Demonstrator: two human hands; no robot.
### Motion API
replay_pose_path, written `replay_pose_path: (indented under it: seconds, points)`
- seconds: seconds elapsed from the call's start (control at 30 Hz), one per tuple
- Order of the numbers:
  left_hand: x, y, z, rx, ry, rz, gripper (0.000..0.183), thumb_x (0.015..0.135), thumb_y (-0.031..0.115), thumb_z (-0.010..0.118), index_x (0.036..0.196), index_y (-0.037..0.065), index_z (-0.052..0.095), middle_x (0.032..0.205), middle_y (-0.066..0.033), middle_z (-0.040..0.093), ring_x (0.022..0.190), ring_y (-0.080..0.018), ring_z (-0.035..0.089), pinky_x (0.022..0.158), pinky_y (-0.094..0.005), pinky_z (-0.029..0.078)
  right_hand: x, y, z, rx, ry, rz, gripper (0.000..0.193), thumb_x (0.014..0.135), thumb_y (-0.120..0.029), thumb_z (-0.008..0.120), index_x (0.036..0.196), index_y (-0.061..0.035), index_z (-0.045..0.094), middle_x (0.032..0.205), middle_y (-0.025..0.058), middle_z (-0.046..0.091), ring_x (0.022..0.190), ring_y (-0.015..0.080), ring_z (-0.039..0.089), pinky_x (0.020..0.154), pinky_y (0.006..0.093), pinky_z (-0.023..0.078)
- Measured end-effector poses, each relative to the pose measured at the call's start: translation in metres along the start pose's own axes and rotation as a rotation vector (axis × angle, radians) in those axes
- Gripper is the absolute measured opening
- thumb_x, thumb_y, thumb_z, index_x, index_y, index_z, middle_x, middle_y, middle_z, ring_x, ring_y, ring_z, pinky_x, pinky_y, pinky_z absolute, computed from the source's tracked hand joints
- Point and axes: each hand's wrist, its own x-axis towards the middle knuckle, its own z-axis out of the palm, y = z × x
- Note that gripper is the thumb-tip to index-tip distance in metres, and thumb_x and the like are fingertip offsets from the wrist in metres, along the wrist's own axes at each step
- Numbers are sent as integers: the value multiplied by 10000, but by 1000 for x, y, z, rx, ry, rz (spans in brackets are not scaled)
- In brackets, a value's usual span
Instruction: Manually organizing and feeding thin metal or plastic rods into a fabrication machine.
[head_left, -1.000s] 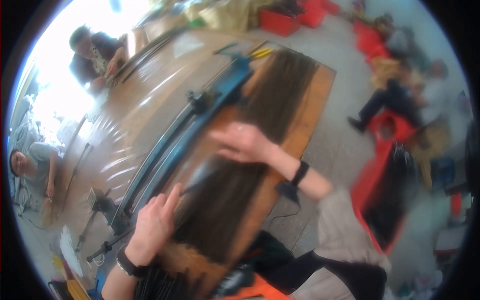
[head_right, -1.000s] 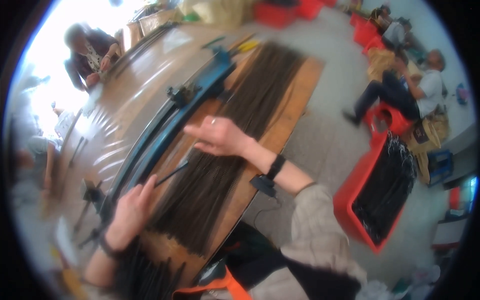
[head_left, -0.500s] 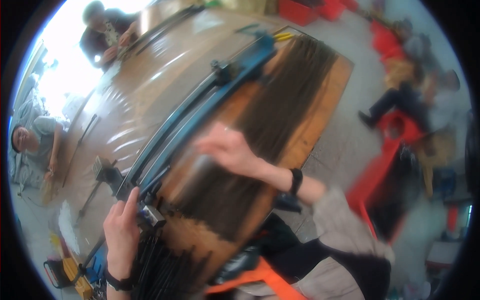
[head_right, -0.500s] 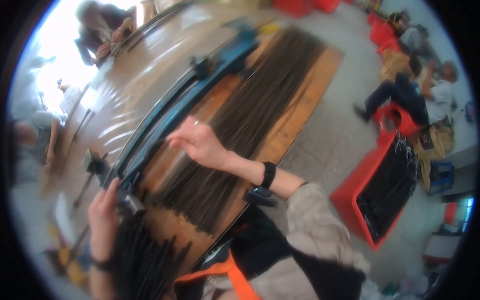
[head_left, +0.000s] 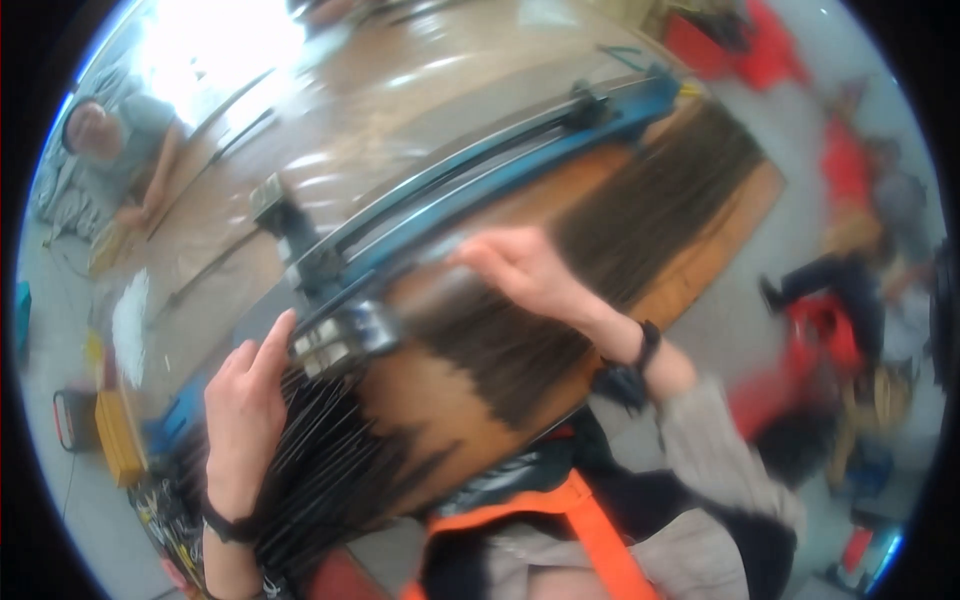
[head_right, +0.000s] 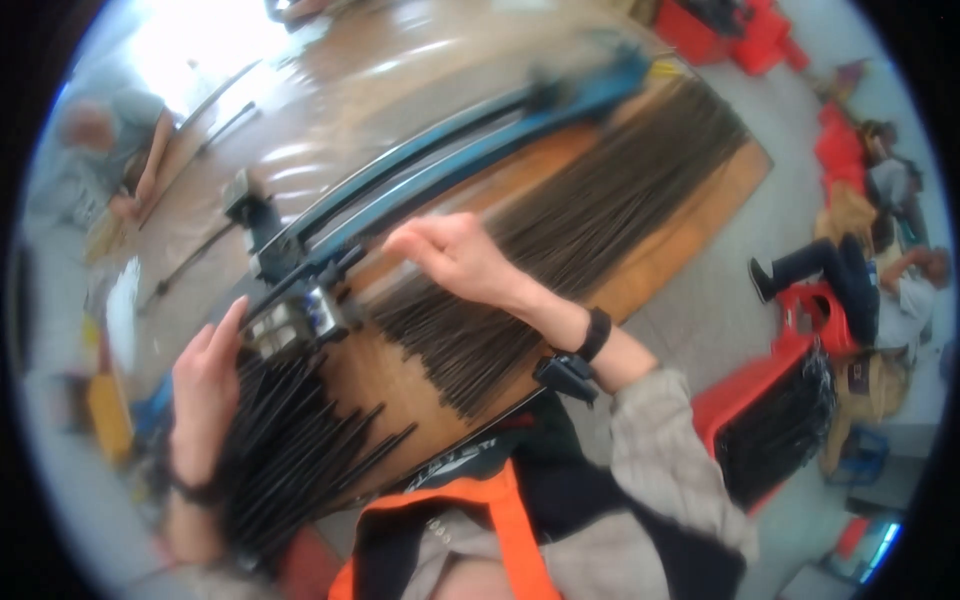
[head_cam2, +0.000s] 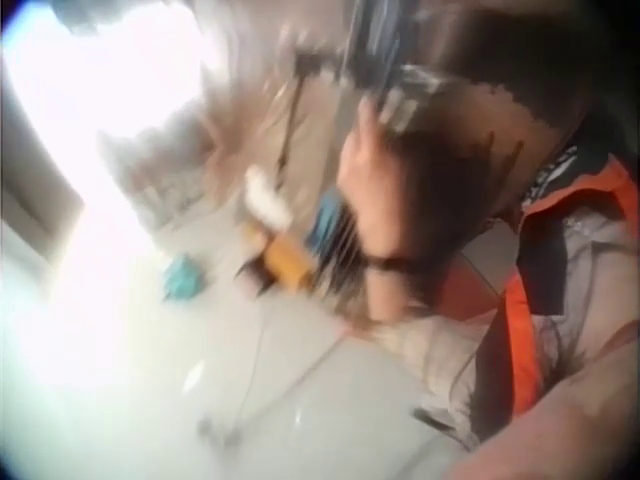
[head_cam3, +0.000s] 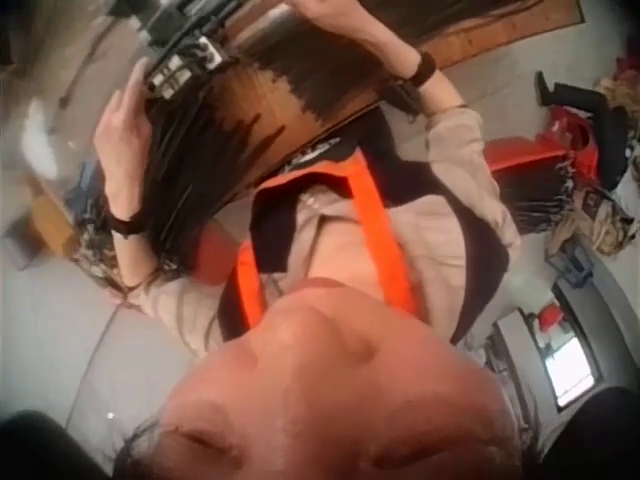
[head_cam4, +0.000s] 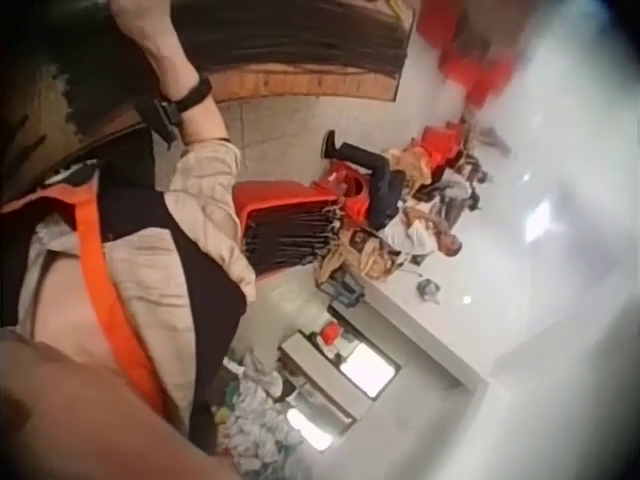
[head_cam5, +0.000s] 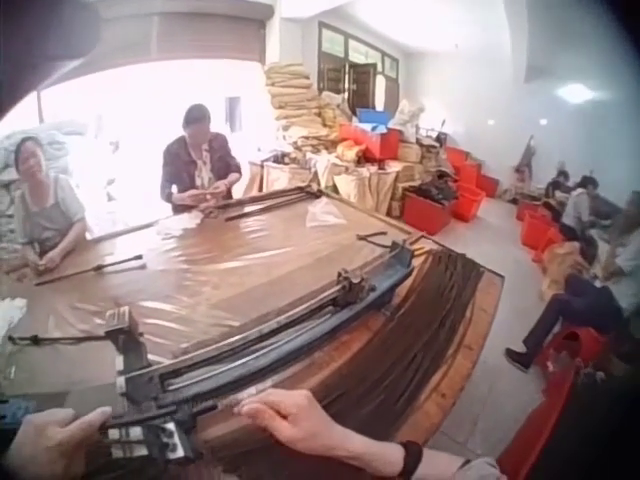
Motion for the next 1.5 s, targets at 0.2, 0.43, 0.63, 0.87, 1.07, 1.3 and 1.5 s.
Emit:
replay_pose_path:
  seconds: [0.2,0.43,0.63,0.87,1.07,1.3,1.5]
  points:
    - [-17,7,-7,-50,-43,-3,528,854,-50,597,1346,142,589,741,-134,531,661,-302,558,618,-410,458,11,-7,26,-215,343,-395,118,916,-133,696,1006,-60,719,804,38,623,742,141,597,667,287,484]
    - [-26,5,-13,48,-153,-43,527,858,-45,595,1352,137,584,778,-148,575,685,-308,583,637,-401,469,-3,8,22,26,-36,-56,199,812,-45,768,1002,-73,715,849,42,644,784,192,607,695,304,485]
    - [-18,23,-11,-367,-225,-65,524,841,-52,602,1335,124,595,812,-157,611,717,-320,604,656,-393,482,3,-23,46,-281,296,-726,249,793,-91,781,1034,-82,721,820,18,634,739,200,585,674,308,493]
    - [-23,19,-16,-243,-143,-112,542,817,-70,606,1323,124,606,846,-172,629,758,-333,629,685,-411,496,-4,9,20,-558,386,-769,280,818,-135,750,1093,-107,702,754,-8,559,691,175,540,637,305,472]
    - [-28,-7,-12,-56,149,-29,385,868,-39,587,1235,73,622,913,-187,653,787,-354,637,704,-422,498,5,37,-3,-786,467,-679,261,858,-79,684,1118,-74,697,815,49,634,733,232,593,663,359,484]
    - [-38,-65,-67,123,351,-335,212,978,71,561,1172,4,616,905,-192,648,784,-317,638,720,-394,497,65,40,43,-371,147,-224,126,923,-153,654,1024,-111,716,814,84,687,721,193,633,678,319,471]
    - [-76,-76,-68,18,418,-370,206,969,77,580,1142,-24,628,879,-211,644,770,-332,628,710,-386,492,148,-3,131,-75,-134,-441,123,876,-199,714,958,-109,730,772,91,687,686,206,639,709,330,476]
